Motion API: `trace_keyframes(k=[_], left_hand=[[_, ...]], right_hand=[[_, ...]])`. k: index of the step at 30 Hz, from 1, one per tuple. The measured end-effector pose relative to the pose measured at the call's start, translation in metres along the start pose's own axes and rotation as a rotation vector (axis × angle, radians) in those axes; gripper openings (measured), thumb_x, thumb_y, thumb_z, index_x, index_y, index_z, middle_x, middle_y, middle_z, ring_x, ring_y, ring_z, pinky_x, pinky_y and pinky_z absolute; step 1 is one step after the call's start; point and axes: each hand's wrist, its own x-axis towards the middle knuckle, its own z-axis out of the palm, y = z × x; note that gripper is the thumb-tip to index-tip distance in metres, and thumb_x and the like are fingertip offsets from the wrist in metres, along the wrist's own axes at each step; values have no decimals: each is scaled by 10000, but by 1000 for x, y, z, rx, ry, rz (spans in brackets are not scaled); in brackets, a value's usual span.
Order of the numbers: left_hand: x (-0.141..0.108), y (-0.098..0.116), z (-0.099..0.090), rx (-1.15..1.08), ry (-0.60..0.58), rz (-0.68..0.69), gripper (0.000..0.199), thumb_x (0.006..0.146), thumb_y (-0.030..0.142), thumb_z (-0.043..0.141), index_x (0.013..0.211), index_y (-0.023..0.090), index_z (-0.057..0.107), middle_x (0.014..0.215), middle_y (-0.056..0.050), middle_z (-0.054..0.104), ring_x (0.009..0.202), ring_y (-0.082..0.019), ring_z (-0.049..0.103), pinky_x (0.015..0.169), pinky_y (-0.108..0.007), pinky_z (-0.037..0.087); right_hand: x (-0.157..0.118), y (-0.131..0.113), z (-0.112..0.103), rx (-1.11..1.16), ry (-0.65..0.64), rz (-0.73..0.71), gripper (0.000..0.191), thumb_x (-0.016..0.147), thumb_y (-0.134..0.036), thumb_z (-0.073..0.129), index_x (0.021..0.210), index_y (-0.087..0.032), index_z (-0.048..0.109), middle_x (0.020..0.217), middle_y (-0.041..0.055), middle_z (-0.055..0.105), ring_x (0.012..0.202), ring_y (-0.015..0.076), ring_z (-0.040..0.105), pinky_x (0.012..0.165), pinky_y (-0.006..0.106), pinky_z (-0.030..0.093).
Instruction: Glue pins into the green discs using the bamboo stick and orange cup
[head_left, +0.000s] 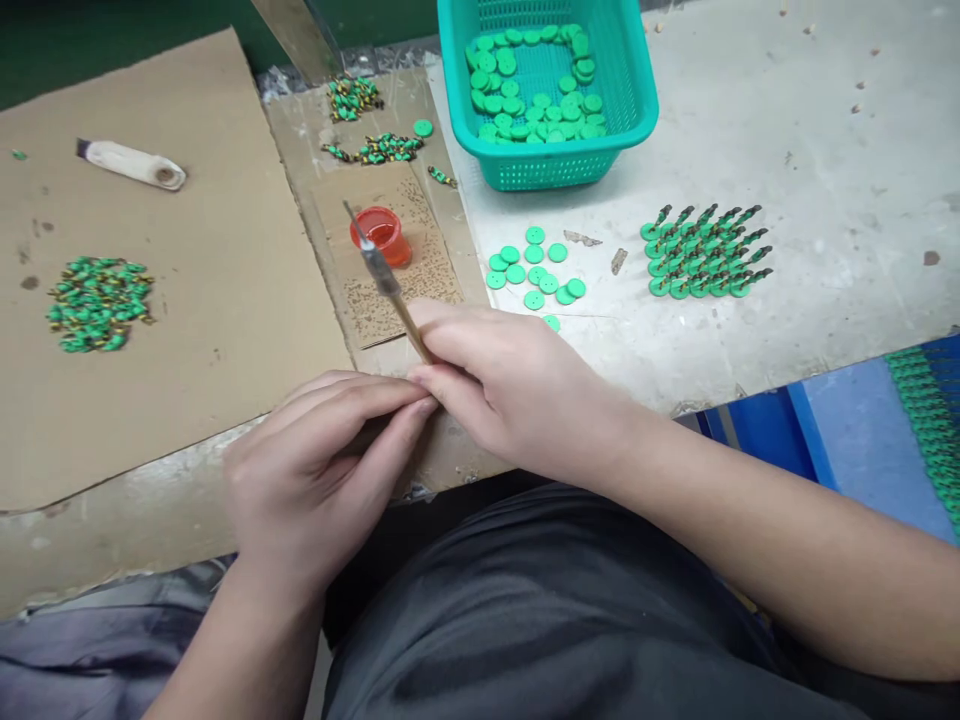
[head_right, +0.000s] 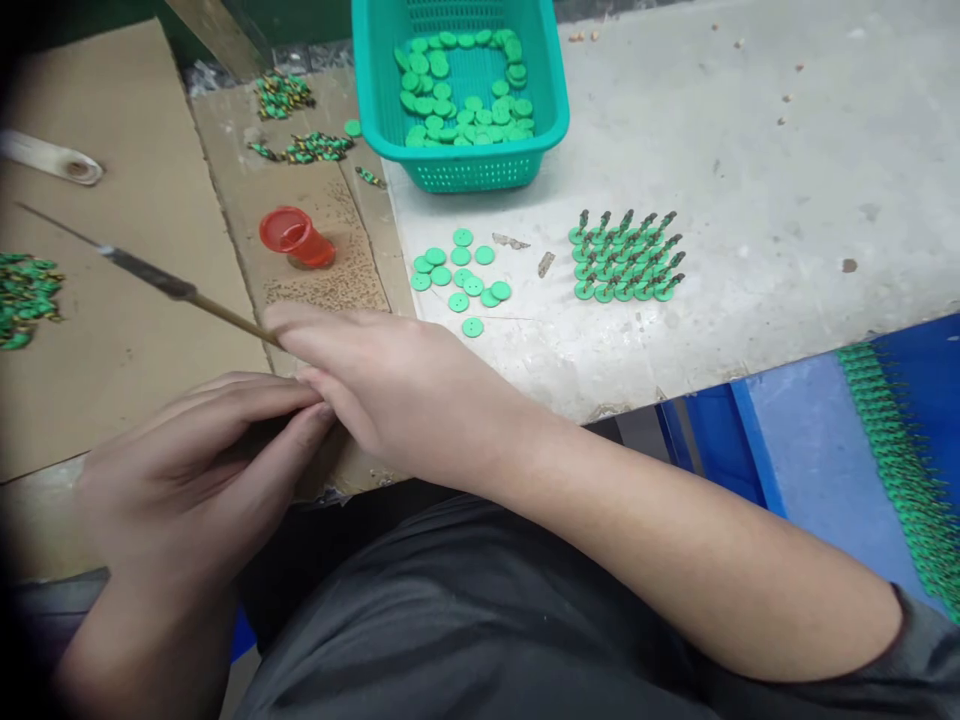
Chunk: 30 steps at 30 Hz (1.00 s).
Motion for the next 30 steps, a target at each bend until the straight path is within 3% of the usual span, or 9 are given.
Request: trace_keyframes(k=[3,8,12,16,21,25,28,30], left_hand=[[1,0,0,-33,6,-55,91,1118,231,874,1129,313,910,1087,61,935,976,-110,854,981,-246,657],[2,2,-5,-106,23,-220,70,1099,310,871,1096,315,941,1070,14,945,945,-173,889,913,-291,719],[10,6,-18,-317,54,-418,106,1010,394,932,997,289,936,965,-20,926,849,-205,883,792,-298,735],[20,18,-32,-563,22,-521,266,902,491,1042,892,258,914,844,-37,883,749,-192,841,691,-266,703],[26,31,-38,-603,25,-529,300,891,518,1036,861,244,918,798,-63,862,661,-187,804,598,-261,667],[30,37,-38,-591,6,-497,256,899,496,1031,842,278,910,793,-60,863,671,-209,821,615,-291,694],[40,37,-25,-500,-67,-389,197,955,480,980,890,308,910,838,-40,891,713,-217,842,646,-287,695],[57,36,-6,-362,-133,-257,183,1021,491,904,953,321,915,845,-14,892,710,-209,829,649,-280,675]], right_hand=[[-3,0,0,32,54,77,205,1240,-173,622,1059,-268,626,1086,-6,796,1085,196,815,1064,331,667],[-37,-7,-7,205,320,298,169,1236,-318,695,1081,-280,636,1004,9,799,939,213,865,840,331,712],[-66,-14,-14,145,314,293,162,1192,-283,773,1049,-264,699,972,27,846,898,226,903,818,333,734],[-78,-16,-14,163,332,265,114,1189,-222,765,1083,-261,748,972,19,873,867,200,928,819,285,762],[-78,-12,-9,178,324,246,119,1189,-234,754,1073,-259,764,970,36,871,857,217,934,813,304,788],[-82,-15,-8,147,326,232,121,1187,-226,743,1072,-253,772,972,55,871,866,221,922,815,303,767],[-98,-22,-9,93,333,185,125,1176,-216,733,1065,-255,774,950,59,873,859,226,898,818,309,733],[-112,-24,-13,62,345,151,131,1169,-235,742,1043,-254,770,935,61,872,843,228,885,815,310,718]])
